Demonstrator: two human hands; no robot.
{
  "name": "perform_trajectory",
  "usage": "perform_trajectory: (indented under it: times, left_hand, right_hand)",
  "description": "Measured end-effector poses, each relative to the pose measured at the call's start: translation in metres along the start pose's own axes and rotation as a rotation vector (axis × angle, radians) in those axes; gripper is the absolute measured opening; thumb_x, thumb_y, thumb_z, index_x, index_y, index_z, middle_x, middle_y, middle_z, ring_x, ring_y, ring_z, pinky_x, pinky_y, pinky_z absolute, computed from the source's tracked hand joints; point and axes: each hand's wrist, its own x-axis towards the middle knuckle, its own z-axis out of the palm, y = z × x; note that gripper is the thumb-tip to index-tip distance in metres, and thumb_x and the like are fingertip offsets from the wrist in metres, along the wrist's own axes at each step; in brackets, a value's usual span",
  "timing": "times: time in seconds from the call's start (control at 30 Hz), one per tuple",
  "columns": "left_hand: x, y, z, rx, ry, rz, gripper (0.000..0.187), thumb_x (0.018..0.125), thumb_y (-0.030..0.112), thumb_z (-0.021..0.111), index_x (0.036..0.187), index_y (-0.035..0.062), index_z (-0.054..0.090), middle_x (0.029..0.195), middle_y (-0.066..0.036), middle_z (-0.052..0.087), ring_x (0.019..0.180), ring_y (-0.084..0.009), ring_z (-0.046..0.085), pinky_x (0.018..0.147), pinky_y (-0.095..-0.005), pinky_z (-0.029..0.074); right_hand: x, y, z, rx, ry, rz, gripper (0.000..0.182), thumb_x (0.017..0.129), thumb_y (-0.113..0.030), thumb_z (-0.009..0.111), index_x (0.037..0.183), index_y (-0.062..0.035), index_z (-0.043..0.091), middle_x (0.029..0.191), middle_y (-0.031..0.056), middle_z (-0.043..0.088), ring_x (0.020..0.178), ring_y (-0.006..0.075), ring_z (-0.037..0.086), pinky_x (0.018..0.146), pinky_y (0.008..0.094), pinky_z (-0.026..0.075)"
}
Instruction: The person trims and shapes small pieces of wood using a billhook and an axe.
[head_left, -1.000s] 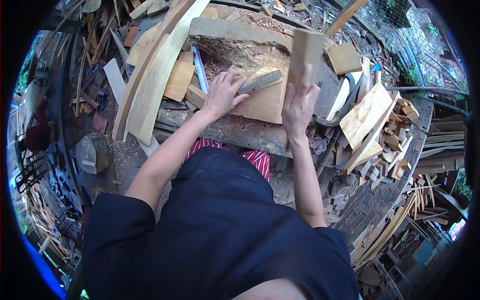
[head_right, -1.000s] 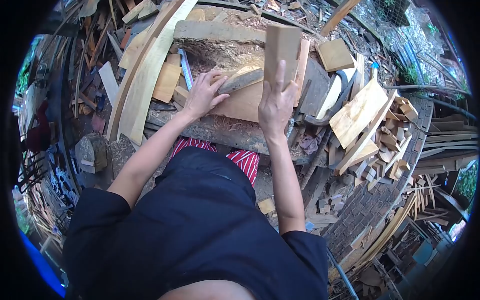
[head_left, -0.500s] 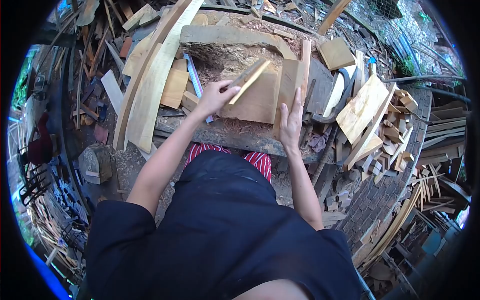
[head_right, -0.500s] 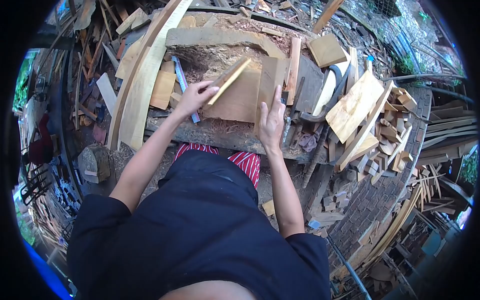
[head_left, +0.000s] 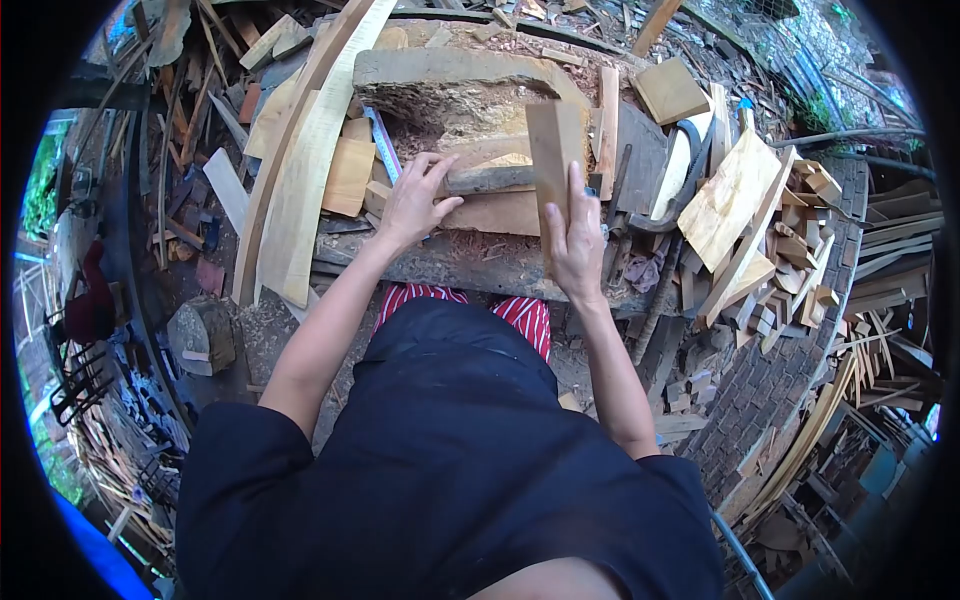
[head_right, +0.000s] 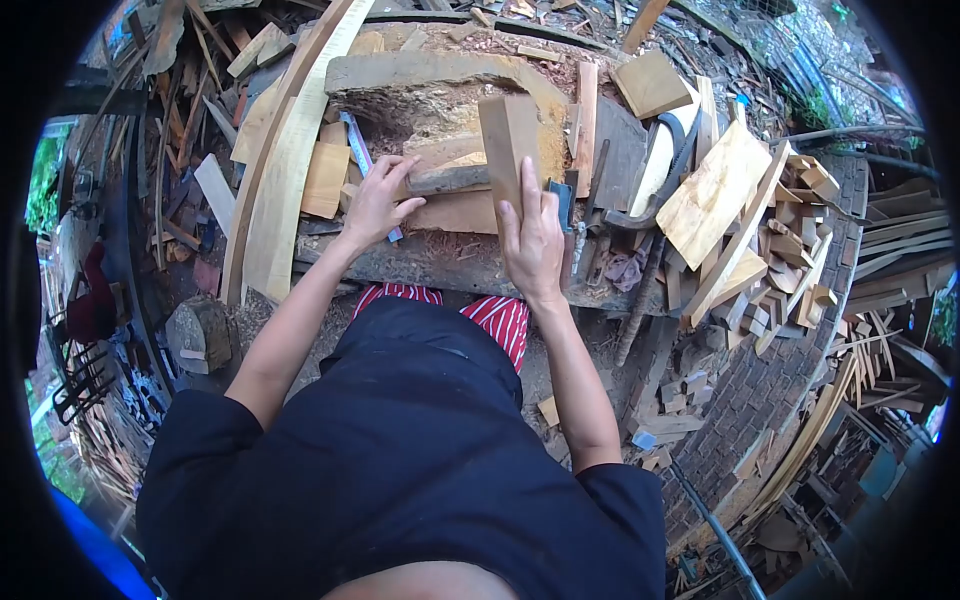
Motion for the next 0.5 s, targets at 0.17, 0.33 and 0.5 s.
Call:
perform_trajectory:
  times: [0.17,0.33,0.5]
  left_hand:
    - [-0.014,-0.009,-0.001,-0.016,0.069,-0.009,0.048,0.078,0.02,0.077,0.123,0.0093,0.063,0.106,-0.009,0.059,0.102,-0.0292,0.057,0.091,-0.0398,0.047]
    - [-0.007,-0.008,-0.005,0.005,0.094,0.013,0.045,0.08,0.017,0.076,0.122,0.0105,0.064,0.106,-0.009,0.059,0.101,-0.0287,0.056,0.091,-0.0394,0.046]
    - [0.034,-0.011,-0.009,0.289,0.057,0.31,0.049,0.081,0.011,0.071,0.128,0.0115,0.059,0.118,-0.01,0.056,0.111,-0.0287,0.052,0.101,-0.0432,0.04]
  right_hand:
    - [0.008,-0.019,0.002,-0.145,0.263,-0.163,0.067,0.094,-0.015,0.061,0.153,-0.0242,0.032,0.095,0.016,0.046,0.081,0.0319,0.052,0.07,0.0447,0.049]
    - [0.005,0.021,0.023,-0.144,-0.119,0.3,0.065,0.098,-0.025,0.055,0.155,-0.034,0.024,0.09,0.0155,0.045,0.085,0.0304,0.051,0.073,0.0458,0.05]
    - [-0.002,0.048,0.014,0.084,0.225,0.172,0.069,0.098,-0.027,0.058,0.152,-0.0004,0.025,0.143,0.0232,0.045,0.121,0.025,0.054,0.101,0.04,0.045]
